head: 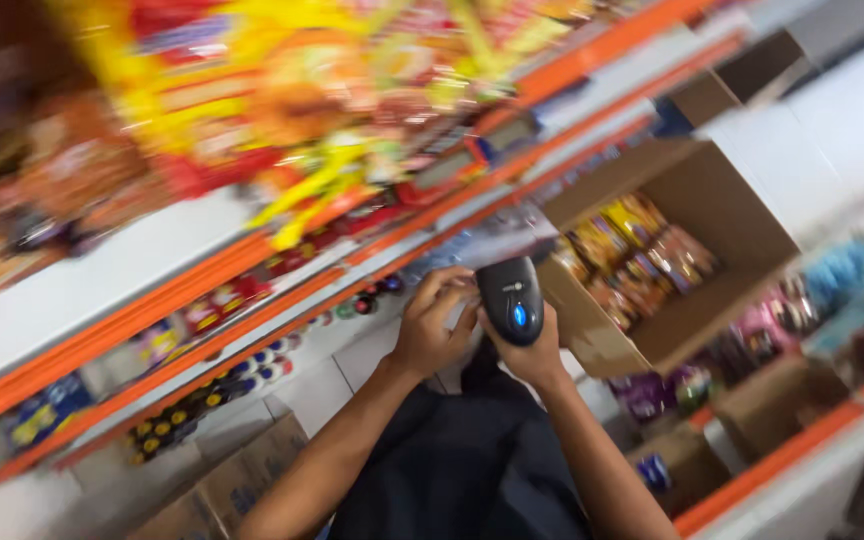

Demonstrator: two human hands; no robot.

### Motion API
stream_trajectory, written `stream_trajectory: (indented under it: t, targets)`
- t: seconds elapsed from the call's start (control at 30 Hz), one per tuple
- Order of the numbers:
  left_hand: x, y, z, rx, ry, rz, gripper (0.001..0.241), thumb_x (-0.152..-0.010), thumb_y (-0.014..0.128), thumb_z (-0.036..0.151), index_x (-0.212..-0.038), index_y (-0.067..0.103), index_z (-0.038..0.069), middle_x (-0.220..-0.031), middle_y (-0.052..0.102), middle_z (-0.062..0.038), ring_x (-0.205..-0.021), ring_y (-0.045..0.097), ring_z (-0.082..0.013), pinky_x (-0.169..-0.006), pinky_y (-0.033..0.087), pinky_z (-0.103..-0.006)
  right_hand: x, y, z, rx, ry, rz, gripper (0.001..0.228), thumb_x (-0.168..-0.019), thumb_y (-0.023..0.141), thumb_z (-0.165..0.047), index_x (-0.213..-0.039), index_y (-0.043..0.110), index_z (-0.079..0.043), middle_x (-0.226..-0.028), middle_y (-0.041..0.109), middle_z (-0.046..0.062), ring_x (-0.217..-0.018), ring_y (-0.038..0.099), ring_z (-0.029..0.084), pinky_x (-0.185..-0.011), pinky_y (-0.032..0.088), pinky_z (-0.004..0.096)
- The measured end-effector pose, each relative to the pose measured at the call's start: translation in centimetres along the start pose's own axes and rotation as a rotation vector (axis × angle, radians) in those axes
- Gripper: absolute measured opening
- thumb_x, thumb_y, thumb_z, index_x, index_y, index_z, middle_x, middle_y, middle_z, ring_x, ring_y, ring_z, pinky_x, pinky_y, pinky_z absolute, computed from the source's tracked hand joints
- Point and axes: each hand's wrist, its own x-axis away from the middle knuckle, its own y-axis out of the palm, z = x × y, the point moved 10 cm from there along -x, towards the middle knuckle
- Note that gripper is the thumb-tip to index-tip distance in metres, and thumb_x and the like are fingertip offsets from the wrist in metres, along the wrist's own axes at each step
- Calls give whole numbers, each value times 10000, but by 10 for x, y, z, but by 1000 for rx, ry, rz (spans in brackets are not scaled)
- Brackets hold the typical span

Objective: The person stocks store shelves by taking instant noodle packs from a cardboard box, scanning their barcodes with a handheld barcode scanner, and placing them onto the shelves.

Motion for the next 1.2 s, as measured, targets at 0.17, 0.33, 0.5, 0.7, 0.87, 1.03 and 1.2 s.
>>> stream_trajectory:
  t: [0.17,0.33,0.5,0.7,0.87,1.03,1.2]
  targets:
    - [1,155,-36,-47,-69,-496,268,-882,745,91,-1144,696,56,-1356,602,-128,-1212,637,-345,-1023,523,-412,9,-108,69,83,67,143,163,-928,767,-97,-1058,723,-8,-919,741,42,-829,689,109,-760,557,278]
    - [-8,274,-58,-214,40,-776,533,-795,820,230,-1296,680,115,-1492,424,-186,-1399,384,-422,-1113,379,-575,1,-222,142,92,313,318,219,-902,785,-116,-1088,736,-12,-850,737,46,-749,675,112,-689,544,269]
    - [-16,336,-90,-505,3,-1008,672,-707,917,382,-1294,654,188,-1622,134,-198,-1507,105,-491,-1137,227,-731,-26,-302,260,-454,762,546,163,-886,759,-112,-1036,708,-73,-800,665,69,-631,630,200,-563,510,335]
    - [-38,348,-120,-289,-211,-832,972,-515,970,377,-1385,604,144,-1663,26,-265,-1485,232,-496,-1190,317,-571,-94,-385,403,339,789,346,296,-827,721,-226,-1041,734,-21,-983,783,231,-927,776,337,-836,589,461]
    - [-30,360,-135,-410,-285,-931,981,-560,974,362,-1420,561,131,-1622,264,-210,-1399,390,-467,-1130,382,-531,-139,-411,449,1126,544,-68,520,-814,804,-388,-1122,729,23,-1342,570,333,-1434,322,495,-1259,226,496]
    - [-36,357,-134,-404,-325,-888,983,-544,960,350,-1407,551,117,-1605,359,-174,-1347,479,-399,-1094,438,-473,-125,-429,439,851,843,17,1009,-679,786,-471,-1584,414,-224,-1695,128,208,-1402,176,498,-1104,234,573]
    - [-40,358,-133,-398,-345,-871,998,-525,963,331,-1402,549,99,-1600,384,-151,-1335,499,-383,-1081,454,-452,-130,-419,414,1189,774,-197,898,-759,832,-606,-1447,529,-117,-1518,374,151,-1451,337,412,-1154,303,655]
